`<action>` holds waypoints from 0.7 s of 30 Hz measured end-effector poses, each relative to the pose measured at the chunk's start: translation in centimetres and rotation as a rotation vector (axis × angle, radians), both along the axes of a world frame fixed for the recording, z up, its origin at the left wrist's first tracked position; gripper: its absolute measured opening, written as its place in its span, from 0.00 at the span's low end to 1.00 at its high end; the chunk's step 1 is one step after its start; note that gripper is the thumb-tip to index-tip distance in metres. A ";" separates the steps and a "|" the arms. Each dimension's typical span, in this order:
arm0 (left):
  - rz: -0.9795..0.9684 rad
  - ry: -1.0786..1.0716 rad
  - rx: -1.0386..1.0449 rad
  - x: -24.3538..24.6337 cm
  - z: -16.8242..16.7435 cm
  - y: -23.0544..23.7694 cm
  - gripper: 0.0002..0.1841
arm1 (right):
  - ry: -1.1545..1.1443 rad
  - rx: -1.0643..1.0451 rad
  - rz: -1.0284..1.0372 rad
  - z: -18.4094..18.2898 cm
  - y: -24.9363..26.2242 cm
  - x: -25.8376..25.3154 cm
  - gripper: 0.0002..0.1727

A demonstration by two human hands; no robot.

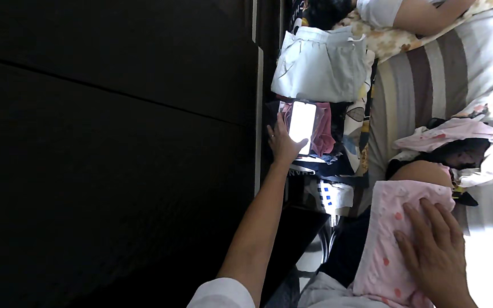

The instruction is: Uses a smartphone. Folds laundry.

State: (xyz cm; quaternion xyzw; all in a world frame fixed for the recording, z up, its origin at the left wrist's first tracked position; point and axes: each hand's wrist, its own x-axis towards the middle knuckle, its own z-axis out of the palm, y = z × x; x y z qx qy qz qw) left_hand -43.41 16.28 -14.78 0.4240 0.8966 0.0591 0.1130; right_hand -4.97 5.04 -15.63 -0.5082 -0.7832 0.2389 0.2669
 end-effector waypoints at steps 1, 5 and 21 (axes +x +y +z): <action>-0.010 -0.014 -0.007 -0.1 0.1 0.0 0.70 | 0.001 0.000 -0.001 0.0 0.0 0.0 0.33; -0.141 -0.178 0.012 -2.0 0.9 -0.6 0.70 | -0.002 0.000 0.005 0.0 0.1 0.0 0.33; -0.031 -0.017 -0.021 0.1 0.8 -0.5 0.69 | 0.001 -0.006 0.006 0.2 0.0 -0.2 0.33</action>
